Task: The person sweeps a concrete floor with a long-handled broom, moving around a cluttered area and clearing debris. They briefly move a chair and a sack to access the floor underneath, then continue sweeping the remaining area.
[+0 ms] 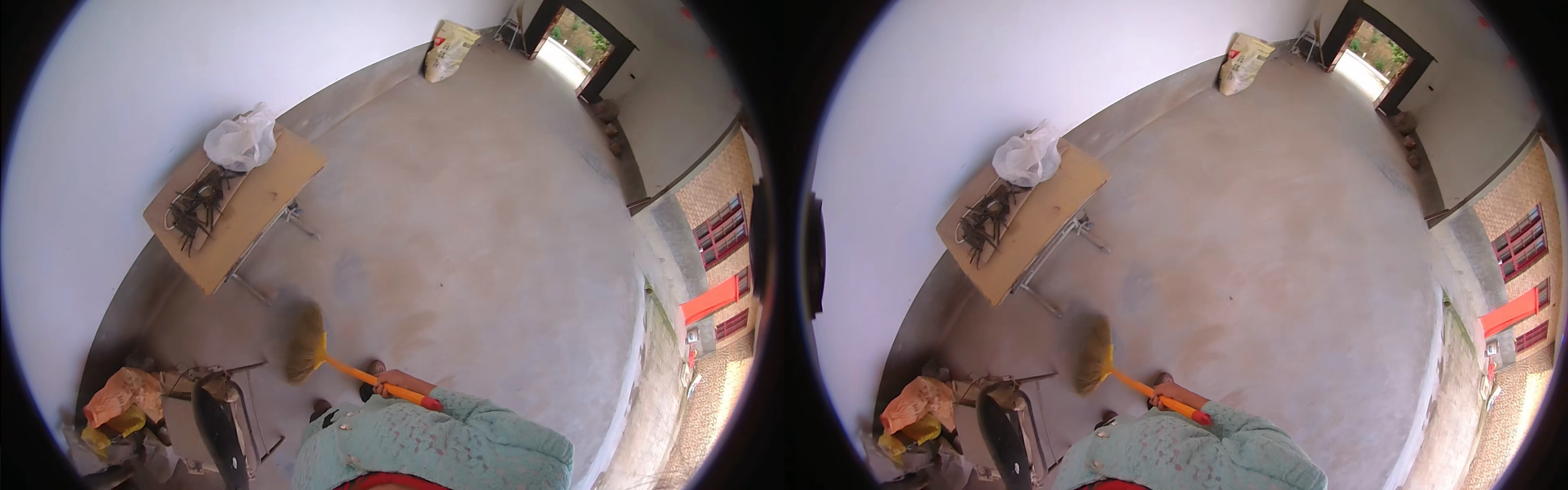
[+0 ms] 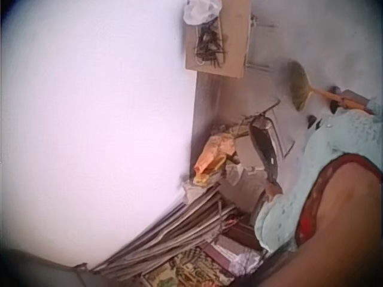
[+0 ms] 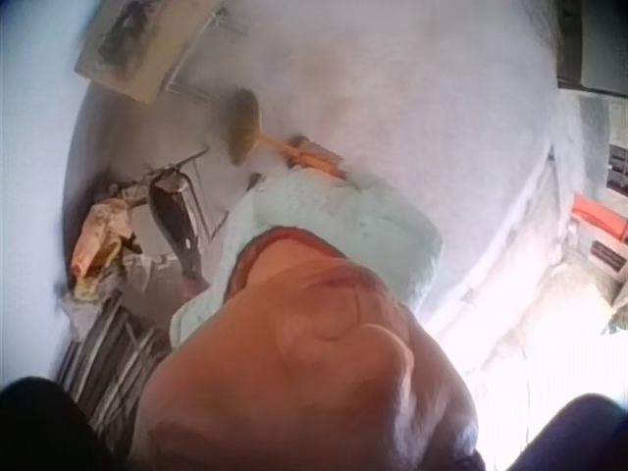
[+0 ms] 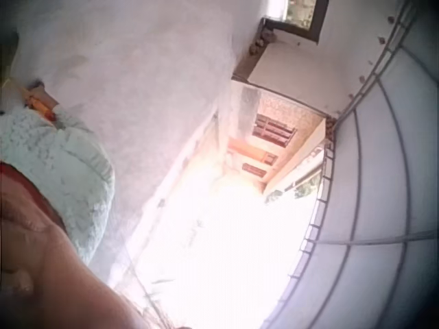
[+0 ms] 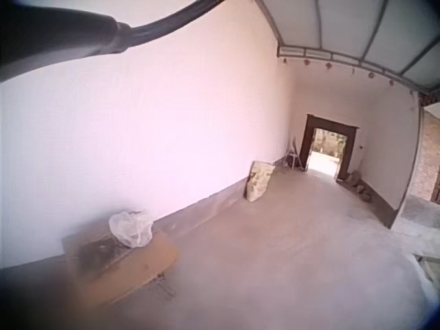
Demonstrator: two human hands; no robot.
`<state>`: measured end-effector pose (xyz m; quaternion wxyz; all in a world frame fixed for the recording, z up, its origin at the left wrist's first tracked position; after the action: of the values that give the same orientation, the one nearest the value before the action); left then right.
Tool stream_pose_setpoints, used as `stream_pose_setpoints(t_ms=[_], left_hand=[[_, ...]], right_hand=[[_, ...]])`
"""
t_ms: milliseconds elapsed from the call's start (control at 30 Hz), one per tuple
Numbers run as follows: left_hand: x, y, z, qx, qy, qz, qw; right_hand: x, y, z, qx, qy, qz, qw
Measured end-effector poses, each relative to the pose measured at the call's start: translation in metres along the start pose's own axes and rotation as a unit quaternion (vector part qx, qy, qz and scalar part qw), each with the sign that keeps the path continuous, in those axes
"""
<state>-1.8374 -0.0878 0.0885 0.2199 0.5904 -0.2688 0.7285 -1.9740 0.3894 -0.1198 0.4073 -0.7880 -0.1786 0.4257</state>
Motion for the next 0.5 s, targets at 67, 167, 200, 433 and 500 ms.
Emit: stream_pose_setpoints(t_ms=[67, 167, 200, 433, 500], left_hand=[[-0.002, -0.007, 0.023, 0.019, 0.008, 0.001, 1.000], [-0.010, -0.002, 0.038, 0.011, 0.020, 0.005, 1.000], [-0.013, -0.002, 0.042, -0.015, 0.020, -0.004, 1.000], [0.006, -0.007, 0.026, -0.056, -0.029, -0.058, 0.996], [0.007, -0.008, 0.023, -0.050, -0.040, -0.049, 0.997]], right_hand=[[0.009, 0.012, 0.007, 0.022, -0.034, -0.013, 0.999], [0.090, 0.019, 0.046, 0.158, -0.165, -0.067, 0.971], [0.096, 0.006, 0.044, 0.142, -0.102, -0.036, 0.984], [0.166, -0.088, 0.091, 0.255, -0.072, -0.089, 0.960], [0.171, -0.116, 0.101, 0.279, -0.068, -0.121, 0.950]])
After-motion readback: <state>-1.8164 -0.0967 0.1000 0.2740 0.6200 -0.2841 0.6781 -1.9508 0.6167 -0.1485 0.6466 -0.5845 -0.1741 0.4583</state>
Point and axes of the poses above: each hand's wrist, its own y-axis towards the middle knuckle, its own x-axis out of the back of the hand, z = x × y, the point moved 10 cm from there along y, towards the middle knuckle, and after that the axes turned 8 degrees about y, right-handed, at the moved point
